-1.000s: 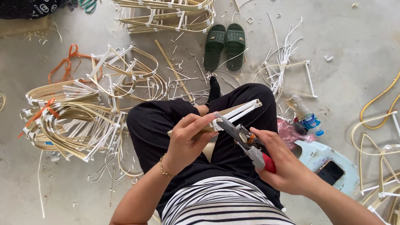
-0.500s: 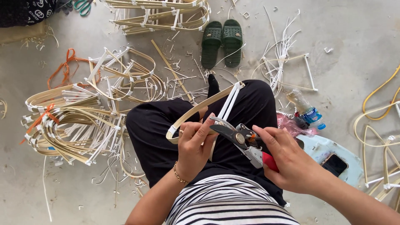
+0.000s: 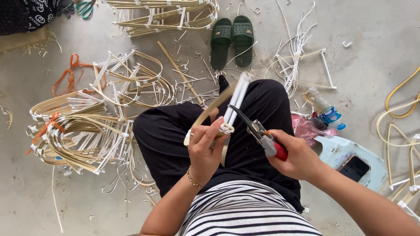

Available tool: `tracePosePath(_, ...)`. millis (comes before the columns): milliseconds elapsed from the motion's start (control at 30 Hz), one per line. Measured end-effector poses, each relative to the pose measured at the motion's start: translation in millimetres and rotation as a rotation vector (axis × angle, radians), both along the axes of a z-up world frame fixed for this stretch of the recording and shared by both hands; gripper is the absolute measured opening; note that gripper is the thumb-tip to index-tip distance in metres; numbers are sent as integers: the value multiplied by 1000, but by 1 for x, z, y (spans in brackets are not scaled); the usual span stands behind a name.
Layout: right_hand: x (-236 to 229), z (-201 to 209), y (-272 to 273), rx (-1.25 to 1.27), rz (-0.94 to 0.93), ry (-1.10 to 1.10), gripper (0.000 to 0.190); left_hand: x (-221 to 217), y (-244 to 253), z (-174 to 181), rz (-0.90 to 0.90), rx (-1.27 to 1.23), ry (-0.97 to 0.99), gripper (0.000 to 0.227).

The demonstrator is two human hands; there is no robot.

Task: Weaving thin bamboo strips and securing them with tape and ties to assemble frames for furniture or household items.

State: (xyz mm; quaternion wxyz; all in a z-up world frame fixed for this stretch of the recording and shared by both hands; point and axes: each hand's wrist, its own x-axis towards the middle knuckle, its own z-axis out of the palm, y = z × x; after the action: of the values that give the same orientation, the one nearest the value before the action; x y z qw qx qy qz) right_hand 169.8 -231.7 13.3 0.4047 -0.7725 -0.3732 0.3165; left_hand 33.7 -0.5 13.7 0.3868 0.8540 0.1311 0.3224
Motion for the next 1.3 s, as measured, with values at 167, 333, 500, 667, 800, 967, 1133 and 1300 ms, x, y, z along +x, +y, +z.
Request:
tracePosePath(167, 37, -60, -33, -16, -228, 83, 71, -1, 19, 5, 3, -96, 31, 42)
tracePosePath(333, 89, -235, -102, -145, -701, 83, 76, -1, 35, 13, -28, -22, -67, 42)
tracePosePath(500, 63, -373, -140, -623, -671, 134, 87, -5, 35, 6, -75, -209, -50, 44)
tracePosePath(667, 61, -428, -154, -602, -475, 28, 62, -3, 46, 4, -51, -327, -19, 49)
tracePosePath(800, 98, -297, -87, -289, -768, 2, 43, 1, 58, 6, -83, -469, -112, 47)
tracePosePath(967, 62, -38, 2, 407, -359, 523, 56, 6, 72, 1, -164, -899, -246, 49)
tracePosePath(1133, 12, 37, 33, 229, 63, 358, 63, 9, 90, -10, -241, -1130, -423, 42)
tracePosePath(1300, 7, 44, 40, 149, 22, 78, 48, 11, 93, 3, -295, -1123, -438, 49)
